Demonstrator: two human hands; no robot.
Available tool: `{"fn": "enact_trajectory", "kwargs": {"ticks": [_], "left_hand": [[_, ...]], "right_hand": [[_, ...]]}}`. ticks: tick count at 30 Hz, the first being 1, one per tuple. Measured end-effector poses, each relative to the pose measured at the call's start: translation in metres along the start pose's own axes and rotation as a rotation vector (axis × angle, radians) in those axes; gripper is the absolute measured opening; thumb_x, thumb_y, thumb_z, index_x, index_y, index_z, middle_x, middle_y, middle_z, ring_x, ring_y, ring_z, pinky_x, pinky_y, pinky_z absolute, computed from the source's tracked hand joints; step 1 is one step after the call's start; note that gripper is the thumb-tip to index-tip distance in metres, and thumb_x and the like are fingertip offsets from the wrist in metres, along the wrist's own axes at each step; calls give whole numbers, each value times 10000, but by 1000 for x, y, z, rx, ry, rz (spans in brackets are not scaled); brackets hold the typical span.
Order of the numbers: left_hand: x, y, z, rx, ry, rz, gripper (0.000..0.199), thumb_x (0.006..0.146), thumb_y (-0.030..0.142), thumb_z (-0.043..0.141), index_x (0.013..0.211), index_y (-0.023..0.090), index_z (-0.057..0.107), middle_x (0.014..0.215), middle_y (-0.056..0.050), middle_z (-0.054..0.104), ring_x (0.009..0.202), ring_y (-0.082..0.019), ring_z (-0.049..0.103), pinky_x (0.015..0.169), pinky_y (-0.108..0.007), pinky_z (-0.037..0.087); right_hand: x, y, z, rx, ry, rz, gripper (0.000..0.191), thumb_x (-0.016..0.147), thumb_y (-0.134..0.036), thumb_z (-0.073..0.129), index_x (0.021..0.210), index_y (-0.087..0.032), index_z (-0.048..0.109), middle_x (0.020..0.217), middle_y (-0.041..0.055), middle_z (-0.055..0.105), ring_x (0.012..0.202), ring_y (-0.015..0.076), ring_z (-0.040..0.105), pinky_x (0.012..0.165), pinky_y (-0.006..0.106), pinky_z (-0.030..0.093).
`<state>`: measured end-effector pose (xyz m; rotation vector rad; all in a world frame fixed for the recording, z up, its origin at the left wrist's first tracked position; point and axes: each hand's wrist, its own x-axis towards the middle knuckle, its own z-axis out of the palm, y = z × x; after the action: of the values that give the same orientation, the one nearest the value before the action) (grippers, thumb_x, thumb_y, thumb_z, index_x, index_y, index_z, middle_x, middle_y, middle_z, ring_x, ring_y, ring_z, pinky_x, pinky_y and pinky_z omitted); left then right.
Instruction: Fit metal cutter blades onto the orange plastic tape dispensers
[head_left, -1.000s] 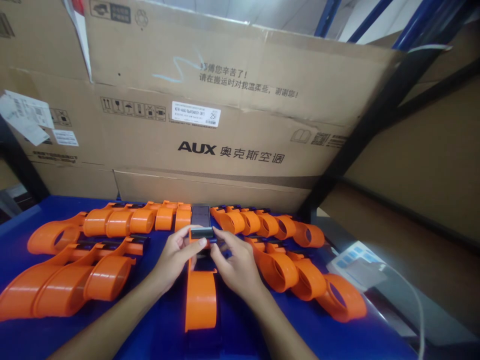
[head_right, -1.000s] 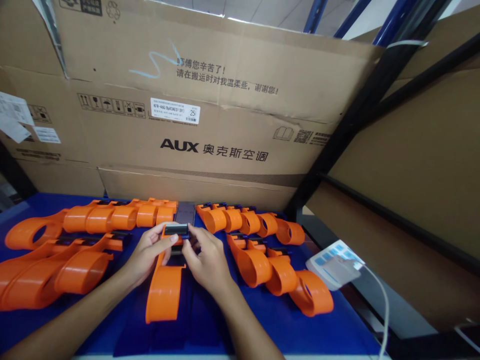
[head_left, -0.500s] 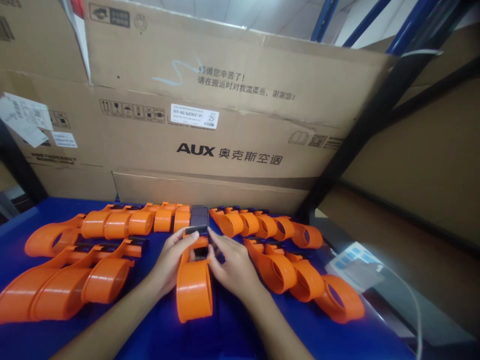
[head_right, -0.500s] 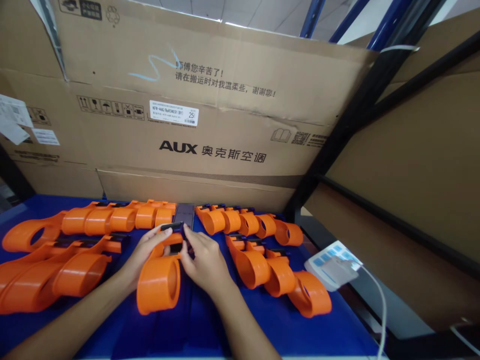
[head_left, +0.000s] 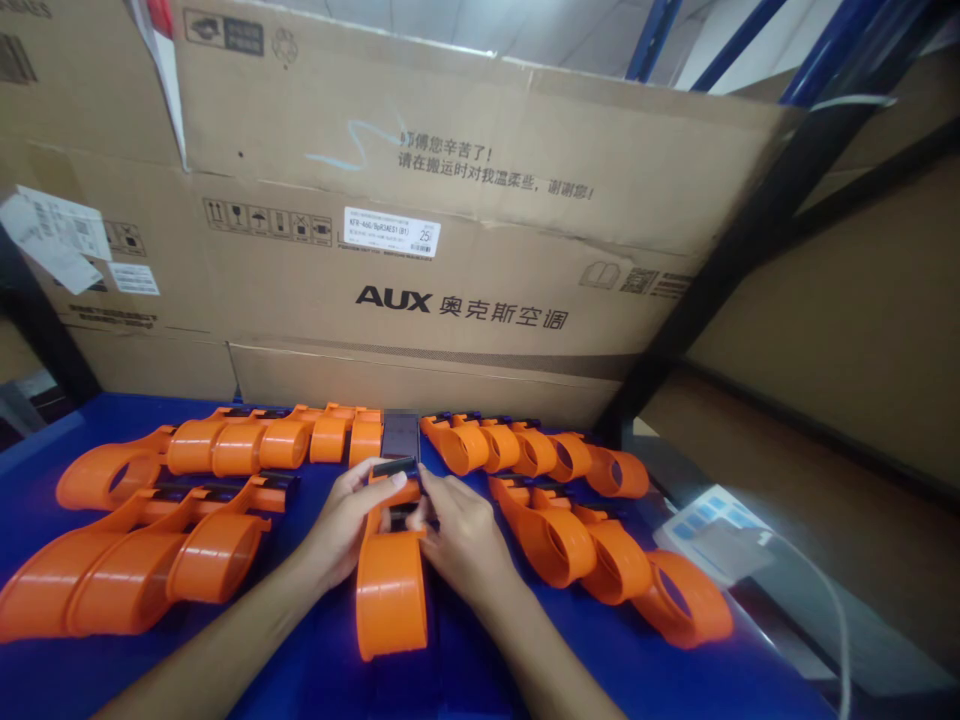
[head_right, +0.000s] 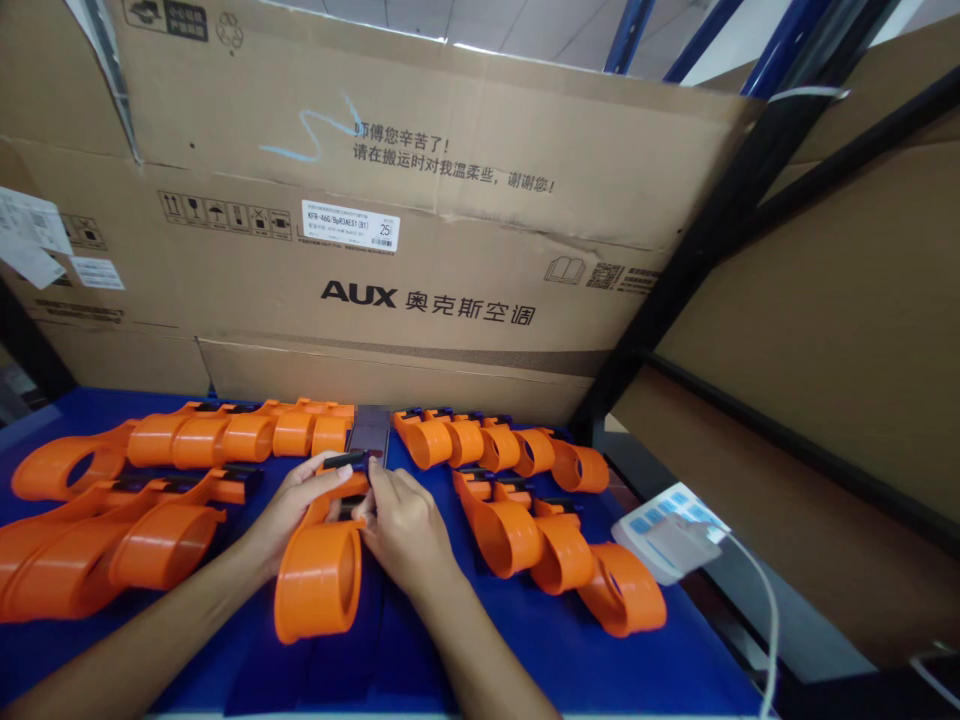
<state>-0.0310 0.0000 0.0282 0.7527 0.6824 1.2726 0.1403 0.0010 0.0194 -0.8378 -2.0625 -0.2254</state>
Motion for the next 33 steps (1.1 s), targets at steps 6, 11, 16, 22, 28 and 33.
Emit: {"fn": "enact_trajectory", "kwargs": {"ticks": [6, 11, 16, 22, 28, 33], "left_hand": [[1, 2, -4, 85, -7, 36, 328, 770, 300, 868, 1023, 173, 701, 644, 34, 650, 440, -67, 542, 456, -160, 427], [3, -2, -8, 248, -76, 146, 353, 833, 387, 809, 1091, 180, 682, 640, 50, 608, 414, -69, 505, 424, -180, 391], [4, -8, -7, 373, -73, 198, 355, 912, 470, 707, 1112, 178, 672, 577, 70, 537, 400, -72, 462, 419, -189, 361], [4, -4, -9, 425, -57, 202, 366, 871, 467, 739, 1090, 181, 676, 539, 77, 538, 334, -75, 422, 377, -197, 333], [-2, 8, -7, 358, -74, 165, 301, 871, 448, 727, 1007, 185, 672, 427, 92, 470, 303, -81, 373, 360, -193, 303], [-4, 11, -4, 331, -19, 189, 279, 864, 423, 740, 994, 191, 655, 429, 93, 476, 318, -74, 376, 371, -183, 297]], "right_hand": [[4, 0, -7, 63, -30, 52, 464, 927, -114, 536, 1389, -120, 574, 923, 125, 740, 766, 231, 709, 734, 370, 642], [7, 4, -13, 162, -49, 127, 396, 976, -211, 588, 1369, -162, 588, 921, 94, 751, 757, 215, 728, 734, 353, 633], [5, 3, -10, 154, -42, 178, 313, 964, -216, 596, 1272, -167, 619, 868, 72, 747, 677, 194, 714, 673, 313, 607], [9, -7, -14, 218, -89, 230, 225, 947, -195, 580, 1165, -182, 633, 886, 69, 739, 727, 191, 713, 675, 286, 585], [13, -3, -20, 524, 36, 476, 213, 1041, -274, 416, 1063, -210, 619, 793, 31, 737, 598, 162, 685, 584, 272, 576], [18, 16, -27, 373, 60, 573, 193, 993, -255, 473, 975, -206, 659, 792, 38, 741, 659, 185, 692, 612, 280, 551]]}}
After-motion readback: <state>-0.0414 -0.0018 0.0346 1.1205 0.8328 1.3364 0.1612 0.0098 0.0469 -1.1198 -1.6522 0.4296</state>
